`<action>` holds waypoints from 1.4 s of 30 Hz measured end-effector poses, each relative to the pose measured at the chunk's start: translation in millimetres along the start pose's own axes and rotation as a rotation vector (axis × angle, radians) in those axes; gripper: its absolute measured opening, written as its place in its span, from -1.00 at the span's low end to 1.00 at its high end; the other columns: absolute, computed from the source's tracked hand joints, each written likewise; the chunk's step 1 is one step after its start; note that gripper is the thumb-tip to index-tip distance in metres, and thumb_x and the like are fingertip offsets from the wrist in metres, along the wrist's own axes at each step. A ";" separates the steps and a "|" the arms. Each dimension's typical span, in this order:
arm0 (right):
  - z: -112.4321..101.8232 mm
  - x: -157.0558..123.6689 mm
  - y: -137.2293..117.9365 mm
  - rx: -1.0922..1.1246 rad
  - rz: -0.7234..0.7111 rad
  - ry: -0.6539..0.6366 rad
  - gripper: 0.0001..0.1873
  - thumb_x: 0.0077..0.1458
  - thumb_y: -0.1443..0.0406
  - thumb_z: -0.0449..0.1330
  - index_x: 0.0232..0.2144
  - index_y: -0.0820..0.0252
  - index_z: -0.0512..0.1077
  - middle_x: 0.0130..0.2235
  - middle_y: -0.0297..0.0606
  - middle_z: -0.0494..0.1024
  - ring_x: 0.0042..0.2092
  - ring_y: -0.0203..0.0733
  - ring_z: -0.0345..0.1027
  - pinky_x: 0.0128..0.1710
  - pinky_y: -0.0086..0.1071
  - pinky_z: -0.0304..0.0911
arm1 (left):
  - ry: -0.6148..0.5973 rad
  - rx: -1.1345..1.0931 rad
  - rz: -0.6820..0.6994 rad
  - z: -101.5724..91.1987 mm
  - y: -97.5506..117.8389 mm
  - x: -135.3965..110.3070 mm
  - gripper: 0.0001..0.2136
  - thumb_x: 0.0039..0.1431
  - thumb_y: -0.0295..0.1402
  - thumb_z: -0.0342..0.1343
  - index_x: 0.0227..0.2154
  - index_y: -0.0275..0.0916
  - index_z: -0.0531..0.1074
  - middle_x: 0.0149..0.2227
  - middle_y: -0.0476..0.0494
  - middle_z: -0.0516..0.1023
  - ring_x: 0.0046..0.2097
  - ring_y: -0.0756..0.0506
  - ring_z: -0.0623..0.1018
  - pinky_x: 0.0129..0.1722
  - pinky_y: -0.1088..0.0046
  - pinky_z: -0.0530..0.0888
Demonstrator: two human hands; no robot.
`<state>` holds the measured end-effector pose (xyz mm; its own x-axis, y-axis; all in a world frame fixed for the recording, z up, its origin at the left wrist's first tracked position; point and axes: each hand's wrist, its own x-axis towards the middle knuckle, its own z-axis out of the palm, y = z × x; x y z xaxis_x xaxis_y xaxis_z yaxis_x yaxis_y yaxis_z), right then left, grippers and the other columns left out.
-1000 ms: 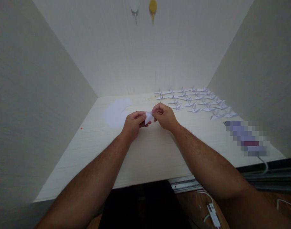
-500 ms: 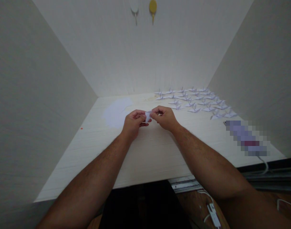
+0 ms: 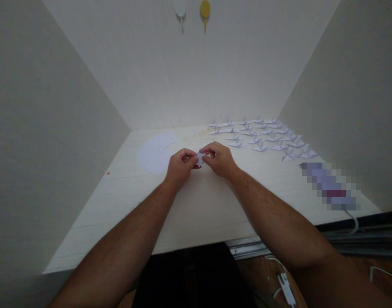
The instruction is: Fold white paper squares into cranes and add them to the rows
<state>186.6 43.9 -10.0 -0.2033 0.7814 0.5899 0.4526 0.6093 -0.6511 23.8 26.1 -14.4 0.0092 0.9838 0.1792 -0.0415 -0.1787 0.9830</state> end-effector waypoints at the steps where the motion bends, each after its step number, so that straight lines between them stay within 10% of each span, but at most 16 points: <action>1: 0.0 0.1 -0.5 0.007 -0.001 -0.003 -0.86 -0.05 0.42 0.24 -0.36 0.17 0.52 -0.41 -0.34 0.43 -0.42 -0.32 0.18 -0.34 -0.41 0.15 | -0.005 -0.001 0.013 -0.3 -0.1 0.1 -0.78 -0.10 -0.33 0.30 -0.39 -0.28 0.44 -0.48 0.01 0.49 -0.46 0.01 0.53 -0.38 0.37 0.59; 42: -0.4 0.0 1.9 0.296 0.218 -0.058 -0.84 -0.13 0.27 0.33 -0.41 0.22 0.56 -0.48 -0.33 0.53 -0.46 -0.35 0.29 -0.41 -0.44 0.20 | -0.150 -0.177 -0.025 -2.3 -3.2 1.8 -0.49 -0.25 -0.36 0.45 -0.14 -0.32 0.53 -0.22 -0.23 0.64 -0.22 -0.17 0.62 -0.13 0.16 0.56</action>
<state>187.8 44.9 -11.0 -0.1825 0.8982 0.3998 0.2218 0.4338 -0.8733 21.6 28.5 -17.3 0.1600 0.9721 0.1713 -0.2141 -0.1352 0.9674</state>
